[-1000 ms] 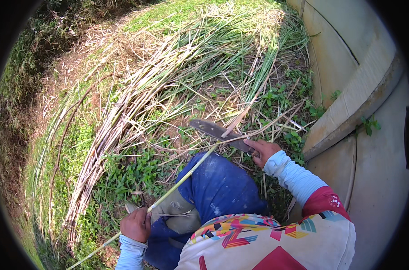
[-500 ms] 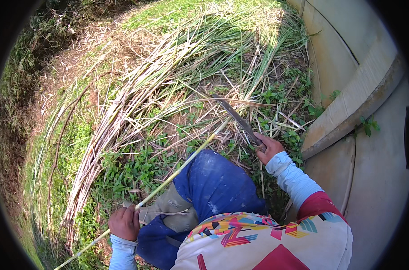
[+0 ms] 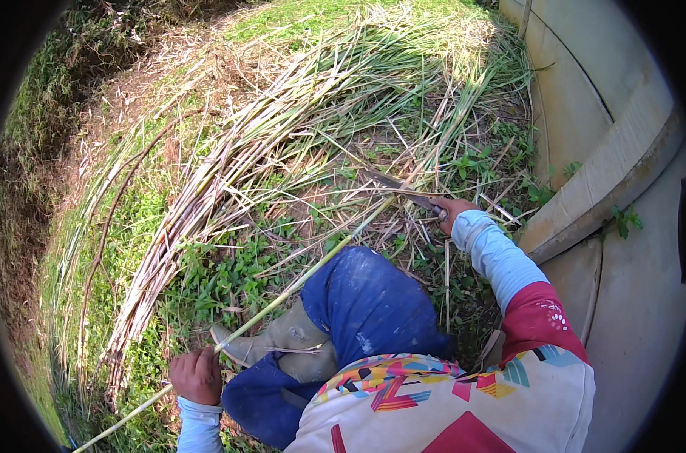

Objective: The person squats on the ground and uses a large knife to strip and cut long, thin sticks. They hold the sticks with one hand and repeatedly slice them into shorter segments with the other, dropping the cut pieces onto a pile on the ground.

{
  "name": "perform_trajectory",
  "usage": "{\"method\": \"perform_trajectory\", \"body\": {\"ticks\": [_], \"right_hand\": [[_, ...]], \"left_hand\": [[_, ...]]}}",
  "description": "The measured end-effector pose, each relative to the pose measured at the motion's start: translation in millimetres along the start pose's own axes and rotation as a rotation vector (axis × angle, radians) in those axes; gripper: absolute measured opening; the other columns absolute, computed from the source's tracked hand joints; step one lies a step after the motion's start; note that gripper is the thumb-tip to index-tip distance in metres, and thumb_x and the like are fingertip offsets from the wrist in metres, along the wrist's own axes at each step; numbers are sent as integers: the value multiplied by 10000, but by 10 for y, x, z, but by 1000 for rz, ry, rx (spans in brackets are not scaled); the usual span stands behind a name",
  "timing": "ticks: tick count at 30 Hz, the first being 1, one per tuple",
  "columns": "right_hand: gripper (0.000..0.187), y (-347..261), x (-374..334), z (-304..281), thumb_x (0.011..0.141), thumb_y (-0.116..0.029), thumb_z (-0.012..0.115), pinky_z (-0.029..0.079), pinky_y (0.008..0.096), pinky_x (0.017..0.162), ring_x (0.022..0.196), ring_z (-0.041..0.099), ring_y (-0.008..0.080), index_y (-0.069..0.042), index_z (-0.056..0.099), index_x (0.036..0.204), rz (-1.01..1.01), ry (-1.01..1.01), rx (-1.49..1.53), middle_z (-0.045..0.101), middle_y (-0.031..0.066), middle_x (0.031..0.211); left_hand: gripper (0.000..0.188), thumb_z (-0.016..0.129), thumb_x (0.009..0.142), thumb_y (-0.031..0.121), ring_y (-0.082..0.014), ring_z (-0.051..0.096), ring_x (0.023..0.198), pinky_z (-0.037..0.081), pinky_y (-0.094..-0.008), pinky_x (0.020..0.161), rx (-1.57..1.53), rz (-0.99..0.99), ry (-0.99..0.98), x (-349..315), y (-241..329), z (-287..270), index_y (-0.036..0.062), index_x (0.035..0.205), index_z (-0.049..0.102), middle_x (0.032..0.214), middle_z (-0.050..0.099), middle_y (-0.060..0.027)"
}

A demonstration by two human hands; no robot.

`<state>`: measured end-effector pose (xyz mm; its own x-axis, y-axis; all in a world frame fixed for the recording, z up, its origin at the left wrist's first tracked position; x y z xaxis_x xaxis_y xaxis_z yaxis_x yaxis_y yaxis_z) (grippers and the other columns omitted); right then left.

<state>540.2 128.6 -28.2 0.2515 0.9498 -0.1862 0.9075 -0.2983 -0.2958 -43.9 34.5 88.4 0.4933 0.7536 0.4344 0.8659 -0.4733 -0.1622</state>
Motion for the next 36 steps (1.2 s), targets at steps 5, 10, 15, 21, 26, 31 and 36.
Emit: {"method": "perform_trajectory", "body": {"ticks": [5, 10, 15, 21, 26, 31, 36], "right_hand": [[647, 854, 232, 176, 732, -179, 744, 567, 407, 872, 928, 718, 335, -226, 611, 1364, 240, 267, 291, 733, 154, 1030], [644, 56, -521, 309, 760, -118, 731, 571, 421, 841, 884, 711, 344, -170, 586, 1385, 14, 292, 428, 713, 176, 1013], [643, -823, -1019, 398, 797, -158, 712, 572, 432, 733, 827, 684, 317, -257, 563, 1415, -448, 267, 289, 643, 84, 942], [620, -973, -702, 387, 812, -153, 693, 583, 423, 738, 846, 699, 292, -256, 564, 1410, -498, 222, 301, 656, 78, 985], [569, 96, 287, 248, 823, -151, 697, 557, 446, 868, 965, 702, 379, -243, 591, 1375, 125, 286, 394, 721, 176, 1099], [618, 322, 231, 60, 775, -161, 712, 560, 425, 857, 932, 708, 361, -242, 592, 1376, 222, 357, 498, 731, 168, 998], [665, -431, -661, 120, 789, -144, 737, 577, 422, 771, 851, 693, 307, -268, 558, 1416, -430, 362, 244, 684, 100, 1010]], "left_hand": [[175, 766, 793, 141, -268, 626, 700, 461, -409, 629, -89, -29, -34, -60, 55, 115, 73, 945, 711, 804, 666, -74], [151, 730, 829, 130, -302, 623, 644, 471, -409, 578, -231, -83, -161, 98, 111, 303, 67, 964, 707, 755, 648, -103], [120, 671, 900, 132, -363, 629, 616, 475, -459, 560, -366, -169, -196, 264, 209, 382, 48, 982, 698, 723, 645, -154], [128, 656, 920, 130, -392, 633, 621, 477, -452, 561, -421, -330, -329, 72, 138, 361, 27, 973, 709, 697, 632, -195], [136, 614, 947, 97, -290, 587, 563, 451, -390, 548, -608, -462, -399, -233, 206, 406, 2, 936, 711, 648, 596, -159], [136, 611, 930, 77, -317, 618, 589, 470, -384, 570, -590, -359, -284, -278, 335, 359, -17, 912, 708, 692, 626, -172], [95, 650, 893, 100, -357, 613, 606, 467, -448, 562, -415, -224, -289, -222, 362, 437, 16, 925, 682, 695, 608, -161]]}}
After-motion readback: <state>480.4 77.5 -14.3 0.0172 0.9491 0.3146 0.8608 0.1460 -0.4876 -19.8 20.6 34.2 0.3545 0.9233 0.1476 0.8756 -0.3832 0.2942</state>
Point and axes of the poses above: each hand's wrist, its own x-axis towards the middle knuckle, its own z-axis out of the palm, y = z × x, the point moved 6 cm from there along x, towards the middle knuckle
